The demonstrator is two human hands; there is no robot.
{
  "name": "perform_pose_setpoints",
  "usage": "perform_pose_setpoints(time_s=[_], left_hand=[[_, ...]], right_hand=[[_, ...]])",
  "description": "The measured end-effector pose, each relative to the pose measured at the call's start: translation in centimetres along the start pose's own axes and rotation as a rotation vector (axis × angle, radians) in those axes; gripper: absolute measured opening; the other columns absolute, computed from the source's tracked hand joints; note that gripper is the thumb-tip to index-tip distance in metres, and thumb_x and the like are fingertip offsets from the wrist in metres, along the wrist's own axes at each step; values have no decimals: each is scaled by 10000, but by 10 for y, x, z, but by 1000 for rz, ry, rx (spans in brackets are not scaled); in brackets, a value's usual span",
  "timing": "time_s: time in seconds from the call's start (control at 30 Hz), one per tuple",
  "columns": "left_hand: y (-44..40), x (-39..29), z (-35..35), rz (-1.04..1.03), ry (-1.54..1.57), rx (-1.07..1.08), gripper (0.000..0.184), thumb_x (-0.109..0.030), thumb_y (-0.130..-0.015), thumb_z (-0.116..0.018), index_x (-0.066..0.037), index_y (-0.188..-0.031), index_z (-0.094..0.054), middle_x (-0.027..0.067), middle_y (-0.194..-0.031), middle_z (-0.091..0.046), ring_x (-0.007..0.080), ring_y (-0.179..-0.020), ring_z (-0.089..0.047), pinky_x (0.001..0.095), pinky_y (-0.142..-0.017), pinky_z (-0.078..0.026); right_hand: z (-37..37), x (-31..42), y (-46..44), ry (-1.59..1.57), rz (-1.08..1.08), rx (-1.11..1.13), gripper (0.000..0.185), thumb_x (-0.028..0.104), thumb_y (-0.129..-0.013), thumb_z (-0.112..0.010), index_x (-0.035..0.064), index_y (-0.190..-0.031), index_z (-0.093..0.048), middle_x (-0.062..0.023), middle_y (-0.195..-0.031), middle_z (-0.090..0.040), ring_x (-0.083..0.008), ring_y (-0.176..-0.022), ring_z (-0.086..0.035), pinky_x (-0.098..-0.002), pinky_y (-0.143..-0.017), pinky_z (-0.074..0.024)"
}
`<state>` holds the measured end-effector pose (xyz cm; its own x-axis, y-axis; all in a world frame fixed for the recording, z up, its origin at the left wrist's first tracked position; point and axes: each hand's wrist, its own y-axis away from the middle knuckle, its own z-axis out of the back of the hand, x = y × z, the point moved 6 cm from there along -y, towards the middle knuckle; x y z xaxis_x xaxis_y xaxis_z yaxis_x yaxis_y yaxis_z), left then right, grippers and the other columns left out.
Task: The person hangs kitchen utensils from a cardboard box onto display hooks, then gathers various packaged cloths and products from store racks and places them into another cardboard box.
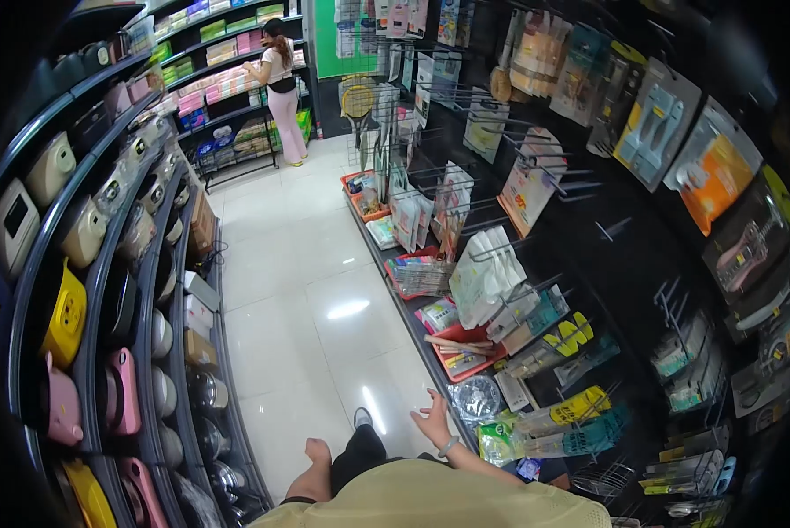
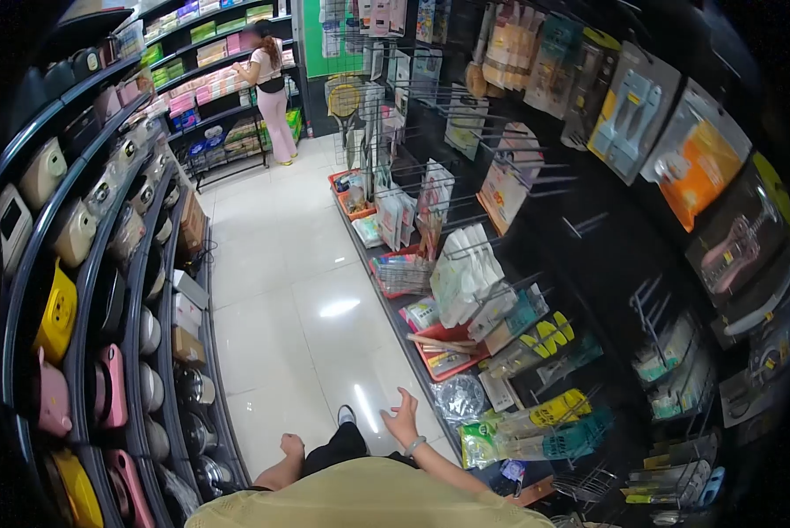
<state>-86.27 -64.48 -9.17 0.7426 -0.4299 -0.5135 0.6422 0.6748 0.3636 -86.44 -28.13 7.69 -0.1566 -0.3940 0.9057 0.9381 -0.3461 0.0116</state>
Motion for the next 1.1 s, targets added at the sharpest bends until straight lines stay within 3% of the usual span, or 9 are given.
perform_pose_setpoints(time_s=[0.17,0.33,0.47,0.63,0.7,0.8,0.97,1.07,1.1], left_hand=[[-67,-113,-26,-331,-105,231,222,-140,-809,-462,2,-870,-623,271,-868,-615,429,-848,-594,488,-775,-473],[-121,-177,-50,-411,-6,309,234,-168,-811,-472,28,-805,-600,273,-823,-609,441,-810,-584,488,-755,-464],[-143,-194,-54,-310,20,268,247,-185,-807,-482,39,-775,-582,273,-814,-608,442,-803,-584,494,-753,-456],[-160,-193,-42,-294,-91,152,85,-70,-700,-553,-2,-751,-561,216,-804,-586,364,-787,-570,442,-732,-454],[-187,-188,-37,-147,-12,38,172,27,-598,-571,-28,-758,-541,196,-904,-504,335,-804,-508,408,-728,-429],[-236,-199,-28,-35,-30,-31,198,72,-580,-546,17,-766,-506,213,-960,-447,349,-806,-496,414,-731,-425],[-282,-246,-10,-20,-42,-102,228,83,-563,-544,21,-780,-508,202,-974,-432,332,-786,-490,388,-727,-429],[-309,-295,-4,-54,-84,-105,202,54,-575,-553,6,-768,-519,217,-951,-463,346,-802,-490,411,-733,-419],[-318,-310,-2,-65,-94,-101,187,40,-581,-556,-1,-761,-524,225,-937,-481,354,-812,-489,423,-738,-414]], right_hand=[[-10,28,-93,1,-42,-143,707,68,-689,-717,27,-1274,-323,-197,-1227,-344,-249,-997,-542,-282,-775,-516],[-34,61,-181,-83,131,-293,658,34,-701,-698,23,-1254,-342,-185,-1182,-428,-234,-1003,-559,-280,-756,-510],[-65,84,-209,-32,75,-216,673,36,-711,-694,33,-1275,-326,-187,-1172,-443,-197,-770,-628,-273,-688,-495],[-94,58,-261,-51,-44,-179,681,39,-711,-686,31,-1284,-317,-199,-1175,-443,-186,-776,-621,-269,-682,-491],[-102,45,-294,-10,-58,-191,688,40,-708,-685,31,-1288,-314,-197,-1181,-440,-175,-764,-613,-269,-680,-496],[-120,28,-350,-28,-102,-222,691,52,-704,-690,31,-1288,-321,-198,-1182,-443,-178,-760,-611,-274,-693,-502],[-161,51,-453,50,-160,-150,698,49,-695,-694,32,-1287,-325,-197,-1187,-436,-205,-862,-594,-279,-691,-509],[-192,80,-523,-169,-165,-123,690,51,-692,-696,29,-1278,-332,-197,-1172,-440,-224,-861,-598,-293,-700,-512],[-201,92,-548,-220,-125,-68,644,22,-684,-680,19,-1240,-355,-224,-1152,-419,-278,-1013,-525,-286,-706,-551]])
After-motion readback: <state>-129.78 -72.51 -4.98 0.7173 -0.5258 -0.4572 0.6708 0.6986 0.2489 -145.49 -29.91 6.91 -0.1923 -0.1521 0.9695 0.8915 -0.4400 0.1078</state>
